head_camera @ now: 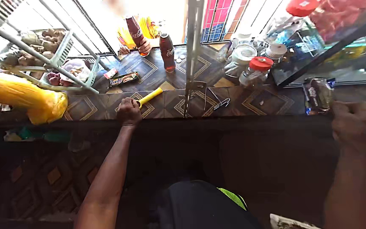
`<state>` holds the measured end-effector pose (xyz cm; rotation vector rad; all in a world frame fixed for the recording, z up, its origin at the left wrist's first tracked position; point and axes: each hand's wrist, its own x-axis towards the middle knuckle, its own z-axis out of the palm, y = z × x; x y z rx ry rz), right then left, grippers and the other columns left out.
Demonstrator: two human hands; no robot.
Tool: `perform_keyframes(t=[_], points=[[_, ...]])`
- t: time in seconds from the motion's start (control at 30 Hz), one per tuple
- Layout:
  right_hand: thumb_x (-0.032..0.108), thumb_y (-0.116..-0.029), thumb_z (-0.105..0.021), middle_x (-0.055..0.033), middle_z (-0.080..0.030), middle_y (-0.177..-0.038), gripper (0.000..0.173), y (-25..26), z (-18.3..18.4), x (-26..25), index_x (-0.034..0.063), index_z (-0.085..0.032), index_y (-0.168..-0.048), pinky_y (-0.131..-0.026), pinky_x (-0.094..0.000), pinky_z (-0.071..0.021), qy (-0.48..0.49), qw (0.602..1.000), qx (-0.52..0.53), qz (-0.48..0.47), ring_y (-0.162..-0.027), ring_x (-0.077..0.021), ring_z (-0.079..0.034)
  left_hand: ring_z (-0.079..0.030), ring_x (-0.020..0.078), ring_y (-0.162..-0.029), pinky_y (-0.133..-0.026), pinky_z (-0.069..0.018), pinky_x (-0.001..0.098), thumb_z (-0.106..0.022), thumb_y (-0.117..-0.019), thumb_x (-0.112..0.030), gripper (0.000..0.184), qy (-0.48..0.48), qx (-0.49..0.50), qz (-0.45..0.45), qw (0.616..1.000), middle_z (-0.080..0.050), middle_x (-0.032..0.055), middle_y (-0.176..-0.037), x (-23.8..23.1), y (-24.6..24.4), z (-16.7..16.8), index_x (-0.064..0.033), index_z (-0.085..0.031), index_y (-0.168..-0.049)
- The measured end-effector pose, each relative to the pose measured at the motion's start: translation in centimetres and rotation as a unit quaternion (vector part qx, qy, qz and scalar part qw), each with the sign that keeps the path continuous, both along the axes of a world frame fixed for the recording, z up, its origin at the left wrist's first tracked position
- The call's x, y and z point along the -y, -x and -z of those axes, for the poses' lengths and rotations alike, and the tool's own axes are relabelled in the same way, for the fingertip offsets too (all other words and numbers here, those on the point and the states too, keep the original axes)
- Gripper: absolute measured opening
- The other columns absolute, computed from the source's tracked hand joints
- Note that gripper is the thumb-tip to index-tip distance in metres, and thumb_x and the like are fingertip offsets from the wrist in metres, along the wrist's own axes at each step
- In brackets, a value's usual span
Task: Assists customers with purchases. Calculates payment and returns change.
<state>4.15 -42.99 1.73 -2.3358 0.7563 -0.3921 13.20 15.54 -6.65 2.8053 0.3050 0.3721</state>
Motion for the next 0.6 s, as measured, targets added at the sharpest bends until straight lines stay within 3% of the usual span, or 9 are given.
perform_keyframes(t=[0.07, 0.1, 0.27, 0.33, 0.4, 0.47, 0.6], points=[[0.024, -0.1066, -0.055, -0.0380, -0.063, -0.111, 0.041, 2.4, -1.4, -0.8, -0.0160, -0.061, -0.116, -0.095, -0.0626, -0.0465, 0.058, 0.997, -0.013, -0.052, -0.103, -0.0461, -0.062, -0.067, 0.0483, -0.104, -0.084, -0.0529, 0.0658, -0.050, -0.1053, -0.025, 0.036, 0.002, 0.003, 0.033, 0.999, -0.067, 0.0291, -0.114, -0.7, 0.0, 0.1, 0.0052, -0.067, -0.115], [0.024, -0.1054, -0.056, -0.0348, -0.064, -0.107, 0.040, 3.9, -2.1, -1.6, -0.0150, -0.062, -0.112, -0.090, -0.0594, -0.0490, 0.074, 0.993, -0.013, -0.089, -0.098, -0.0417, -0.064, -0.068, 0.0490, -0.100, -0.081, -0.0528, 0.0661, -0.052, -0.1052, -0.025, 0.035, 0.001, 0.005, 0.052, 0.999, -0.068, 0.0293, -0.110, -1.1, 0.0, 0.1, 0.0058, -0.067, -0.112], [0.023, -0.0946, -0.061, -0.0058, -0.068, -0.094, 0.025, 10.1, -4.2, -12.9, -0.0022, -0.066, -0.097, -0.077, -0.0205, -0.0534, -0.005, 0.963, -0.031, -0.266, -0.084, -0.0011, -0.062, -0.070, 0.0490, -0.091, -0.074, -0.0539, 0.0657, -0.055, -0.1038, -0.023, 0.033, 0.000, 0.034, 0.114, 0.993, -0.070, 0.0286, -0.102, -5.6, 0.4, -0.1, 0.0066, -0.069, -0.106], [0.023, -0.0932, -0.064, 0.0019, -0.068, -0.092, 0.019, 10.5, -3.5, -19.6, 0.0048, -0.068, -0.092, -0.074, -0.0150, -0.0536, -0.074, 0.945, -0.029, -0.317, -0.082, 0.0043, -0.062, -0.070, 0.0496, -0.088, -0.072, -0.0537, 0.0655, -0.055, -0.1027, -0.022, 0.032, 0.001, 0.046, 0.138, 0.989, -0.071, 0.0285, -0.097, -8.6, 0.0, -0.1, 0.0064, -0.070, -0.102], [0.024, -0.0943, -0.064, 0.0046, -0.069, -0.092, 0.016, 9.7, -2.8, -26.5, 0.0093, -0.068, -0.092, -0.072, -0.0153, -0.0542, -0.120, 0.928, -0.032, -0.351, -0.081, 0.0040, -0.063, -0.071, 0.0486, -0.085, -0.071, -0.0541, 0.0645, -0.056, -0.1015, -0.021, 0.032, 0.000, 0.049, 0.168, 0.985, -0.070, 0.0285, -0.094, -11.3, -0.8, -0.2, 0.0071, -0.070, -0.099], [0.023, -0.0966, -0.062, 0.0016, -0.069, -0.092, 0.016, 7.3, -2.7, -32.5, 0.0078, -0.068, -0.094, -0.071, -0.0180, -0.0541, -0.117, 0.921, -0.023, -0.370, -0.079, 0.0012, -0.063, -0.071, 0.0473, -0.083, -0.069, -0.0549, 0.0630, -0.057, -0.1008, -0.021, 0.031, 0.005, 0.052, 0.194, 0.980, -0.071, 0.0278, -0.092, -13.3, -1.6, -0.2, 0.0071, -0.070, -0.098], [0.020, -0.1008, -0.060, -0.0090, -0.068, -0.090, 0.022, -0.7, -3.2, -41.2, -0.0001, -0.068, -0.096, -0.074, -0.0296, -0.0558, -0.006, 0.941, 0.043, -0.335, -0.079, -0.0110, -0.065, -0.072, 0.0436, -0.079, -0.066, -0.0563, 0.0595, -0.058, -0.0993, -0.021, 0.030, 0.029, 0.076, 0.206, 0.975, -0.071, 0.0253, -0.090, -14.7, -2.2, 0.3, 0.0057, -0.071, -0.096]])
